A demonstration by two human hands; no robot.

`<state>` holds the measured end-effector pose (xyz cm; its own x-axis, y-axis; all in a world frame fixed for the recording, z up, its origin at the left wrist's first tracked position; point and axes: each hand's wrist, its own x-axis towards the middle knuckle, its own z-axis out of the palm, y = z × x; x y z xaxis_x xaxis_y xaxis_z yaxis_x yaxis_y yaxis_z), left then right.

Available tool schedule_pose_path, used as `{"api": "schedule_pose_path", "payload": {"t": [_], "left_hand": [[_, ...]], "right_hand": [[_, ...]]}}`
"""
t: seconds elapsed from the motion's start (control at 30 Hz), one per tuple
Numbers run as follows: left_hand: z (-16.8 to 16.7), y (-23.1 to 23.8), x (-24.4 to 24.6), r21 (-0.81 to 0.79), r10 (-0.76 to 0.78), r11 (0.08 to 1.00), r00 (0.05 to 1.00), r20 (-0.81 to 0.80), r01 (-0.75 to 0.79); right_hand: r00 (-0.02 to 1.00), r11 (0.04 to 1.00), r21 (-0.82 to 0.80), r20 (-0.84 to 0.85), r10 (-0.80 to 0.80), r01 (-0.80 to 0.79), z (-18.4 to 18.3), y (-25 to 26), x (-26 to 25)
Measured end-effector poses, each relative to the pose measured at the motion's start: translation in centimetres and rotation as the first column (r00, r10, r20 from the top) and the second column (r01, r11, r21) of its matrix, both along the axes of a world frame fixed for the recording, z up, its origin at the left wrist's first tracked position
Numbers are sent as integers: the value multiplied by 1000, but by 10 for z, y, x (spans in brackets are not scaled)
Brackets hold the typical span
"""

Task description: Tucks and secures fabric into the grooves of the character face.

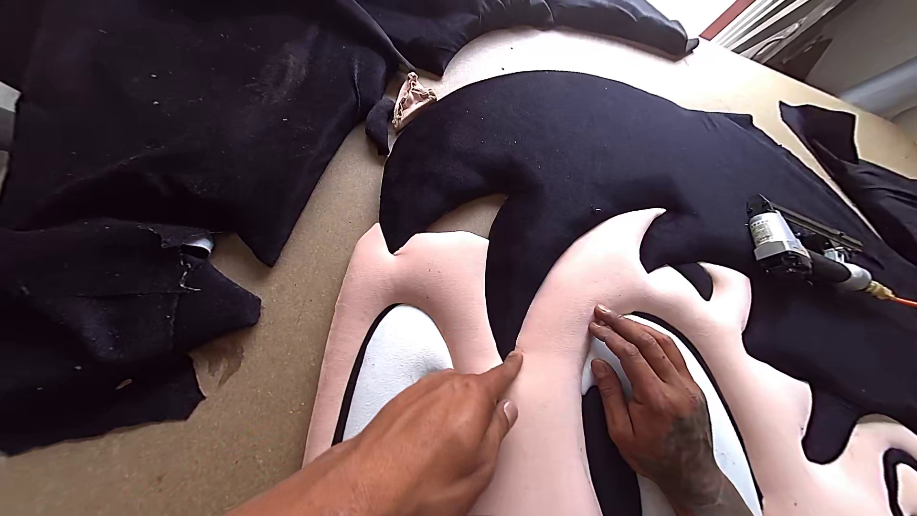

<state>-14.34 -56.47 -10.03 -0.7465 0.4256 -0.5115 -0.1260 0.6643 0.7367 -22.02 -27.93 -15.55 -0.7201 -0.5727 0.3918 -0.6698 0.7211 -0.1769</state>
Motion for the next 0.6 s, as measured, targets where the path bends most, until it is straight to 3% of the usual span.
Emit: {"api": "schedule_pose_path", "payload": {"t": [0.07, 0.13, 0.2, 0.27, 0.3, 0.37, 0.47, 0.53, 0.57, 0.6], "left_hand": [[2, 5, 1, -90, -3, 996, 999, -37, 0], [3, 7, -2, -238, 32, 968, 983, -182, -76], [-10, 5, 0, -327, 72, 905, 856, -512, -272], [-22, 1, 9, -233, 105, 904, 713, -693, -359], [-25, 1, 15, -178, 115, 926, 698, -707, -332], [-26, 5, 26, -176, 78, 952, 756, -650, -250], [-9, 12, 15, -311, -13, 945, 936, -352, -104], [2, 13, 0, -317, 9, 945, 975, -221, -81], [-2, 14, -1, -303, 52, 939, 936, -348, -164], [-15, 18, 3, -252, 87, 925, 802, -592, -286]], "right_hand": [[1000, 1000, -4, -2, 0, 0, 0, -1, 0], [1000, 1000, -13, -2, -3, 3, 0, 0, 1], [1000, 1000, -17, 1, -10, 10, 0, 0, 1], [1000, 1000, -21, 0, -14, 14, 0, -1, 2], [1000, 1000, -23, -1, -15, 15, 0, 0, 2], [1000, 999, -28, 0, -17, 17, 0, -1, 2], [1000, 999, -29, 0, -20, 20, -1, -2, 1], [1000, 999, -31, 1, -19, 19, -1, -2, 2], [1000, 999, -32, 3, -20, 20, 0, -2, 3], [1000, 999, -35, 2, -18, 18, 0, -1, 2]]}}
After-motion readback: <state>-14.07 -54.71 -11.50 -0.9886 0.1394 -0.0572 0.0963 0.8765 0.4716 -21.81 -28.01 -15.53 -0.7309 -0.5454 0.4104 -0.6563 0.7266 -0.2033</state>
